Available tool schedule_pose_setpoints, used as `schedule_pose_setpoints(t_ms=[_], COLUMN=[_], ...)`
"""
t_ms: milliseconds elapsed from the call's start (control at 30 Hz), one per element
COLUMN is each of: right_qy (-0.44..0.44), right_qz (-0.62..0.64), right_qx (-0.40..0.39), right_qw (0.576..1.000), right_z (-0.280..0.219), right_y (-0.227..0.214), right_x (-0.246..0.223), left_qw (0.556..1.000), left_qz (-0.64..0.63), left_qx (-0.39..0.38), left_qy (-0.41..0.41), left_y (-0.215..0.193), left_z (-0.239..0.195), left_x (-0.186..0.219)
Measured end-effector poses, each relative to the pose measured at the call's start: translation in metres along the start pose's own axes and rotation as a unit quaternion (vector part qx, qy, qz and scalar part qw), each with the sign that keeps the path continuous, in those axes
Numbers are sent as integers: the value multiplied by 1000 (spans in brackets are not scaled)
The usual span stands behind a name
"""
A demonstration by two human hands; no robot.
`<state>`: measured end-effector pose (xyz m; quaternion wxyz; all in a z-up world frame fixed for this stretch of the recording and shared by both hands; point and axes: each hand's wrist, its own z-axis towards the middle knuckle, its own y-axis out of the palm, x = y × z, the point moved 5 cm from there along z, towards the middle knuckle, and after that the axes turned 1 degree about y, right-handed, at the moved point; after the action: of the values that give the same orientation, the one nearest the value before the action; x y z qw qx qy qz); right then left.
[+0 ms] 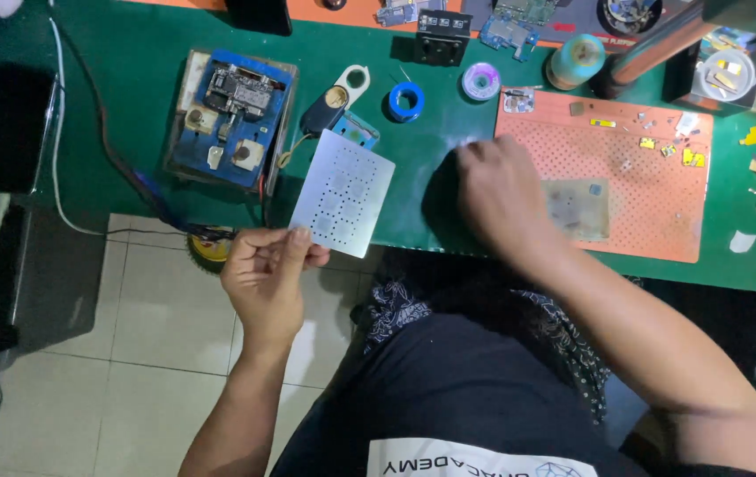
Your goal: The person uses a hot air gun and tweezers to solder a small component onto a perforated circuit board. They then clean the board with a tissue and a toothbrush, and apply a liquid from a small bottle.
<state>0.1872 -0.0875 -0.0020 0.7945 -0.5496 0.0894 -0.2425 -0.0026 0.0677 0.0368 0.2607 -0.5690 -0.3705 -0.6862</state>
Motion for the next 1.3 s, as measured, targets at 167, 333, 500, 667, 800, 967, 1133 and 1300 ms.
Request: schedule_pose_setpoints(t_ms=[167, 333, 500, 667, 800, 967, 1133, 1300], right_qy=[-1, -32, -63, -119, 22, -77, -158, -244], right_qz=[-93, 19, 110, 333, 282, 252, 230, 274], right_qx=[8, -9, 16, -59, -51, -7, 4, 50], right_qw=[996, 999, 992, 933, 958, 965, 960, 929], right_z=[-2, -22, 24, -9, -19, -7, 5, 12], right_y=[-19, -16, -20, -89, -84, -88, -65, -78], right_x=[-18, -23, -36, -78, -13, -56, -56, -85], left_qw=[1000, 999, 998, 989, 959, 946, 946, 946], left_qz=[-3, -22, -25, -94, -130, -118, -116, -116], left_qx=[-2, 21, 51, 63, 47, 48, 60, 54], left_qy=[-12, -16, -19, -99, -246, -298, -298, -298], left_y=[-3, -14, -9, -7, 15, 31, 28, 30], left_z=[-6, 5, -1, -5, -31, -43, -45, -42], left_x=[2, -11, 3, -26, -76, -95, -92, -97])
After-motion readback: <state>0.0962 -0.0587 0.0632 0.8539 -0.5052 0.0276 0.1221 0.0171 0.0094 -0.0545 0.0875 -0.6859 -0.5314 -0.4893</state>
